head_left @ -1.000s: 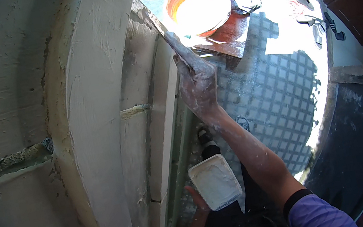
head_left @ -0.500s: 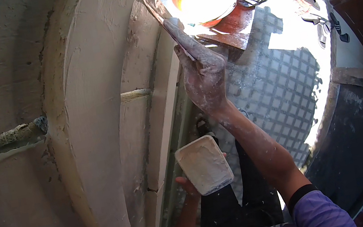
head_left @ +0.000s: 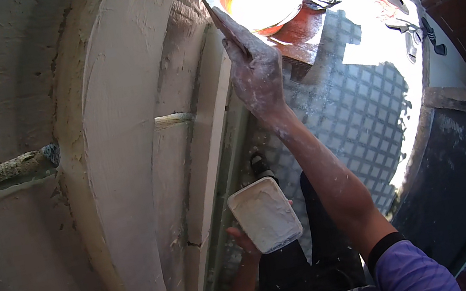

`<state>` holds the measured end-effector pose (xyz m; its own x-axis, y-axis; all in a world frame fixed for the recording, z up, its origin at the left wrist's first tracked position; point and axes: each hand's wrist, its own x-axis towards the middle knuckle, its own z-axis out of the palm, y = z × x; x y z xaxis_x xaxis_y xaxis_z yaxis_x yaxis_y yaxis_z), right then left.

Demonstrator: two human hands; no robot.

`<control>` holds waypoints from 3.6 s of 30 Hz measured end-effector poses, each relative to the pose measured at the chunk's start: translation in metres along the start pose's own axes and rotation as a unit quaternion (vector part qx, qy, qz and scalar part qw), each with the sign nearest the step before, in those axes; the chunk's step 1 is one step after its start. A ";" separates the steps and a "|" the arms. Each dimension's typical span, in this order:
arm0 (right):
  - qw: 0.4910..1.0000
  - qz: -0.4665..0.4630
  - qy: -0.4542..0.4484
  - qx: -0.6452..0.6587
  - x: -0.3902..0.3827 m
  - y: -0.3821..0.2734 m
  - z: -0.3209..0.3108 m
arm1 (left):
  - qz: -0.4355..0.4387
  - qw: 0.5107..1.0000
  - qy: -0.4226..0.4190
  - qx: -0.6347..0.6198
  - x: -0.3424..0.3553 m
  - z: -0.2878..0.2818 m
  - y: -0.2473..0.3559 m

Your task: Applying putty or plaster to a wall using a spatula and a container.

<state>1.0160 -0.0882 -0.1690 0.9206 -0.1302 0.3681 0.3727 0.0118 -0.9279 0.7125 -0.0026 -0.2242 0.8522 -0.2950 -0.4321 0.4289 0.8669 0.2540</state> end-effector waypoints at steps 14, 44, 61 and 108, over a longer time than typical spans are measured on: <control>0.995 0.058 -0.063 0.057 -0.023 -0.001 -0.002 | 0.018 0.993 0.120 0.012 -0.024 -0.049 -0.028; 0.997 -0.071 -0.015 -0.023 0.014 0.000 0.019 | -0.047 0.958 -0.068 -0.275 -0.031 -0.088 -0.042; 0.997 -0.009 -0.074 0.013 -0.072 -0.013 0.037 | 0.058 0.967 0.231 0.087 -0.008 -0.075 -0.033; 0.895 0.269 -0.317 -0.162 -0.176 -0.013 -0.108 | 0.091 0.993 0.070 0.029 0.116 -0.038 -0.026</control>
<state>0.8366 -0.1727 -0.2280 0.8762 0.3974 -0.2725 -0.1036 -0.3968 -0.9120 0.7886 -0.0437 -0.3141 0.8692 -0.0739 -0.4889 0.2914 0.8754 0.3857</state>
